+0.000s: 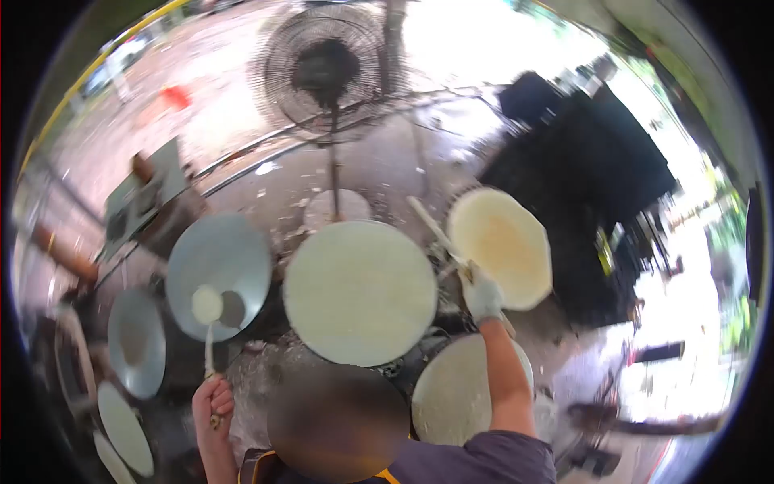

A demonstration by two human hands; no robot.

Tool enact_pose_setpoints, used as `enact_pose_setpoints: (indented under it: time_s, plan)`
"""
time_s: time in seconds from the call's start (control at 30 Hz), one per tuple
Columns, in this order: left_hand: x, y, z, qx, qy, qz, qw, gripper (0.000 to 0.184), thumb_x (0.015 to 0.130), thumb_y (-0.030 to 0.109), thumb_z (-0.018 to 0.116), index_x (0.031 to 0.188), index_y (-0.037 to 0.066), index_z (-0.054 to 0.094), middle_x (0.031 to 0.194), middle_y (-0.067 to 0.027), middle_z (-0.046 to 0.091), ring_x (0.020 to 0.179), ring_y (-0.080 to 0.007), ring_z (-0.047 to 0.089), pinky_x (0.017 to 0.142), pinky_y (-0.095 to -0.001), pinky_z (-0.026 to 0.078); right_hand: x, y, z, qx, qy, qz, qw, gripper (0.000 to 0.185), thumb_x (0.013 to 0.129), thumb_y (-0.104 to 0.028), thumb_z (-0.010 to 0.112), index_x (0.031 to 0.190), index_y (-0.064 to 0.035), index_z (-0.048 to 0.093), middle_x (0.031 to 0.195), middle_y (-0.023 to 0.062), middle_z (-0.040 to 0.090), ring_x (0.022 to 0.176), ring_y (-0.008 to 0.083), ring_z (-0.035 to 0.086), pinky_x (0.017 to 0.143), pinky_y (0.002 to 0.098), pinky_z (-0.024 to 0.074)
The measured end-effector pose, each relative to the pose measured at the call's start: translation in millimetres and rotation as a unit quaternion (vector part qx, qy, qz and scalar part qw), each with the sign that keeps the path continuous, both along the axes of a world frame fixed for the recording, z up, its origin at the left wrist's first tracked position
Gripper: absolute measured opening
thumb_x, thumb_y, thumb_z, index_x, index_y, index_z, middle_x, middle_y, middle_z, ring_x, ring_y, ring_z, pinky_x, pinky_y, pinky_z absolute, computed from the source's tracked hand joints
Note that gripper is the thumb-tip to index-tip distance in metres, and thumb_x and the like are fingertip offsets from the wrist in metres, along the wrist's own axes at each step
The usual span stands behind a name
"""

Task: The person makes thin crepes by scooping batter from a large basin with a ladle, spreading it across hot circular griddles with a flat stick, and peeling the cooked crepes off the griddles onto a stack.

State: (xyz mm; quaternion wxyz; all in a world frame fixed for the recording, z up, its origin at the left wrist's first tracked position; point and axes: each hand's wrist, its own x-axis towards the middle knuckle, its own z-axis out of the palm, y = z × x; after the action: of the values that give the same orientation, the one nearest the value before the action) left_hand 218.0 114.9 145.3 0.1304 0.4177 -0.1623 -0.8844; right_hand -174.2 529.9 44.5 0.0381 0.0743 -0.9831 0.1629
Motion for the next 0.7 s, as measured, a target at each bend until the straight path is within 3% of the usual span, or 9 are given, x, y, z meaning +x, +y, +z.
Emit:
enact_pose_setpoints:
  time_s: [0.1, 0.13, 0.23, 0.27, 0.33, 0.43, 0.47, 0.57, 0.7]
  plan:
    - [36, 9, 1, -0.001, 0.073, 0.014, 0.997, 0.017, 0.095, 0.009, 0.045, 0.078, 0.01, 0.039, 0.056, 0.0042, 0.033, 0.041, -0.0033, 0.031, 0.032, -0.0187, 0.028, 30, -50, 18, -0.056, -0.049, 0.092, 0.993, 0.049, 0.087, -0.033, 0.058, 0.129, -0.0084, 0.052, 0.101, 0.0224, 0.065, 0.094, 0.0377, 0.063, 0.081, 0.0427, 0.0489]
    - [50, 13, 5, -0.04, 0.048, 0.01, 0.998, 0.02, 0.095, 0.01, 0.045, 0.077, 0.011, 0.039, 0.056, 0.005, 0.032, 0.041, -0.0027, 0.03, 0.032, -0.0184, 0.025, 41, -71, 11, -0.173, -0.056, 0.149, 0.972, 0.053, 0.084, -0.024, 0.061, 0.133, -0.0093, 0.048, 0.106, 0.0225, 0.064, 0.096, 0.0366, 0.063, 0.083, 0.042, 0.0484]
    - [110, 31, 1, -0.051, 0.134, 0.075, 0.987, 0.018, 0.097, 0.014, 0.045, 0.079, 0.011, 0.041, 0.058, 0.0047, 0.034, 0.042, -0.0036, 0.032, 0.033, -0.0192, 0.024, 99, -162, 16, -0.059, -0.181, 0.248, 0.95, 0.064, 0.082, -0.015, 0.062, 0.14, -0.0042, 0.037, 0.111, 0.0199, 0.064, 0.093, 0.03, 0.064, 0.085, 0.0376, 0.0479]
    - [135, 40, 7, -0.059, 0.116, 0.117, 0.985, 0.016, 0.097, 0.016, 0.045, 0.083, 0.01, 0.043, 0.058, 0.004, 0.035, 0.042, -0.0043, 0.032, 0.033, -0.0199, 0.025, 119, -185, -14, -0.103, -0.162, 0.342, 0.92, 0.065, 0.083, -0.012, 0.062, 0.142, -0.0062, 0.035, 0.114, 0.0163, 0.064, 0.083, 0.0278, 0.064, 0.082, 0.0361, 0.0492]
    - [186, 58, 10, -0.076, 0.088, 0.207, 0.972, 0.014, 0.098, 0.018, 0.045, 0.088, 0.009, 0.046, 0.059, 0.0024, 0.038, 0.041, -0.0059, 0.034, 0.034, -0.0213, 0.027, 186, -245, -10, -0.122, -0.282, 0.415, 0.856, 0.06, 0.083, -0.006, 0.06, 0.139, -0.0063, 0.039, 0.116, 0.0106, 0.062, 0.083, 0.0223, 0.061, 0.08, 0.0335, 0.0497]
    - [281, 121, 4, -0.128, 0.054, 0.336, 0.932, 0.016, 0.099, 0.022, 0.043, 0.092, 0.008, 0.048, 0.061, 0.0007, 0.04, 0.041, -0.0069, 0.035, 0.033, -0.0222, 0.027, 273, -296, -72, -0.144, -0.451, 0.497, 0.727, 0.047, 0.083, 0.001, 0.056, 0.129, -0.005, 0.047, 0.098, 0.005, 0.059, 0.078, 0.0113, 0.056, 0.068, 0.0245, 0.0477]
    - [312, 136, 2, -0.148, 0.042, 0.367, 0.917, 0.017, 0.1, 0.023, 0.042, 0.093, 0.008, 0.049, 0.062, 0.0003, 0.04, 0.041, -0.007, 0.035, 0.032, -0.0222, 0.027, 309, -318, -86, -0.158, -0.354, 0.631, 0.672, 0.043, 0.084, -0.002, 0.056, 0.127, -0.0031, 0.049, 0.094, 0.0049, 0.061, 0.065, 0.0074, 0.052, 0.057, 0.0215, 0.0445]
    - [409, 201, -19, -0.153, -0.031, 0.468, 0.87, 0.017, 0.098, 0.021, 0.044, 0.09, 0.007, 0.047, 0.066, -0.0013, 0.044, 0.045, -0.0078, 0.039, 0.037, -0.0232, 0.029, 447, -358, -78, -0.09, -0.512, 0.624, 0.583, 0.038, 0.088, -0.007, 0.053, 0.125, 0.0022, 0.05, 0.092, 0.0044, 0.063, 0.07, 0.0068, 0.056, 0.061, 0.0221, 0.047]
    - [553, 303, -53, -0.099, -0.107, 0.564, 0.813, 0.016, 0.093, 0.017, 0.051, 0.082, 0.007, 0.045, 0.065, -0.0029, 0.046, 0.045, -0.0099, 0.04, 0.039, -0.0255, 0.031, 692, -341, -19, -0.049, -0.571, 0.663, 0.483, 0.036, 0.091, -0.011, 0.05, 0.126, 0.0002, 0.051, 0.086, 0.0056, 0.064, 0.062, 0.0091, 0.056, 0.056, 0.023, 0.0469]
